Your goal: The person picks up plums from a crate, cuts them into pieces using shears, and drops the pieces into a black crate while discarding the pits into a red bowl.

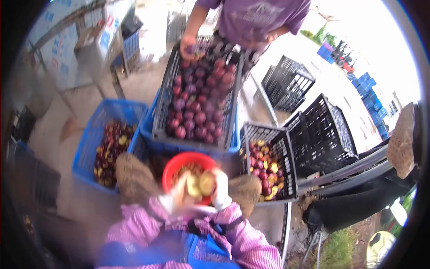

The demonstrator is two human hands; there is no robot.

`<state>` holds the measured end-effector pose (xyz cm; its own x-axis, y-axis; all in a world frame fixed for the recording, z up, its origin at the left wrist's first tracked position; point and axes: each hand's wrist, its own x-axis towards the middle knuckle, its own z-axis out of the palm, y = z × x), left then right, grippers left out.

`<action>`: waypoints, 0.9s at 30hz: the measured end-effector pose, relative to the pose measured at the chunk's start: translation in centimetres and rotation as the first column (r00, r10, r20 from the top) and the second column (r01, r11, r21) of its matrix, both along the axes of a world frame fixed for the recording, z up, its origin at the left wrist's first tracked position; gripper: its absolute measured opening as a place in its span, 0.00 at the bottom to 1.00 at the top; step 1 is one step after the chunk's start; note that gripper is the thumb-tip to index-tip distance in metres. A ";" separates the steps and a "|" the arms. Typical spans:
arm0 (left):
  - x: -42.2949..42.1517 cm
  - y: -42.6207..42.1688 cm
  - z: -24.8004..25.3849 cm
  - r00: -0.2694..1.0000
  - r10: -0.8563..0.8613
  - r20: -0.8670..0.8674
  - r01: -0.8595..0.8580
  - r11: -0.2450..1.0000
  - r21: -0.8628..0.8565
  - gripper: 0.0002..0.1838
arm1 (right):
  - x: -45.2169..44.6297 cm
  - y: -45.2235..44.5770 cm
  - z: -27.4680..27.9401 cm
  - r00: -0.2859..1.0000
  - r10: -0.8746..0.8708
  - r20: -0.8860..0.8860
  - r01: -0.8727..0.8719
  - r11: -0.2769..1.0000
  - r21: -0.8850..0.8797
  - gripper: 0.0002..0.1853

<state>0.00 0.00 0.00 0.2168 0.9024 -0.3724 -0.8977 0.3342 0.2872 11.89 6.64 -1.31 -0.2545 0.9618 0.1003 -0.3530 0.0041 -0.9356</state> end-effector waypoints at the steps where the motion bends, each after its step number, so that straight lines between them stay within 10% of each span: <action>1: -0.3 -0.5 3.4 0.955 -0.103 -0.279 0.050 0.981 -0.189 0.33 | 0.6 -0.5 0.4 0.970 -0.111 -0.218 0.110 0.994 -0.017 0.20; 2: -0.4 -0.2 4.5 0.950 -0.121 -0.287 0.079 0.985 -0.153 0.32 | 1.8 -0.3 3.2 0.878 0.064 -0.475 -0.250 0.907 -0.340 0.18; 3: 0.6 -2.2 1.1 0.973 -0.107 -0.206 0.077 0.985 -0.152 0.32 | 3.2 -2.4 0.8 0.918 -0.108 -0.381 -0.152 0.792 -0.591 0.17; 13: -5.1 0.1 0.8 0.990 0.061 -0.130 -0.066 0.997 -0.030 0.30 | 1.1 -0.7 0.8 0.861 -0.135 -0.491 -0.296 0.653 -0.697 0.19; 18: -14.8 -0.4 4.2 0.832 0.431 0.350 -0.536 0.788 0.303 0.31 | 3.1 1.0 0.6 0.844 -0.119 -0.523 -0.337 0.642 -0.689 0.19; 19: -16.7 -0.7 5.1 0.690 0.436 0.577 -0.677 0.671 0.302 0.34 | 3.6 1.0 2.2 0.867 -0.271 -0.417 -0.052 0.784 -0.618 0.21; 22: -18.9 -1.5 5.2 0.840 0.233 0.490 -0.482 0.734 0.478 0.42 | 9.7 4.8 3.2 0.893 -0.439 -0.103 0.415 0.889 -0.193 0.24; 23: -18.4 -0.5 4.7 0.836 0.510 0.203 -0.548 0.795 0.261 0.43 | 10.7 6.2 5.4 0.767 -0.641 -0.032 0.599 0.734 -0.321 0.22; 24: -17.3 0.6 4.5 0.882 0.463 -0.086 -0.430 0.866 0.256 0.38 | 15.9 8.3 2.8 0.801 -0.552 0.231 0.574 0.818 -0.038 0.20; 25: -16.1 1.9 4.3 0.852 0.374 -0.366 -0.315 0.925 0.212 0.33 | 15.9 7.6 5.2 0.570 -0.735 0.367 0.746 0.650 0.145 0.18; 26: -15.3 3.4 3.5 0.787 0.310 -0.533 -0.250 0.951 0.183 0.30 | 15.8 7.5 7.6 0.559 -0.774 0.296 0.809 0.588 0.011 0.17; 27: -14.6 5.3 2.5 0.693 0.237 -0.681 -0.194 0.971 0.140 0.26 | 19.1 8.4 3.7 0.417 -0.869 0.266 0.732 0.495 0.468 0.14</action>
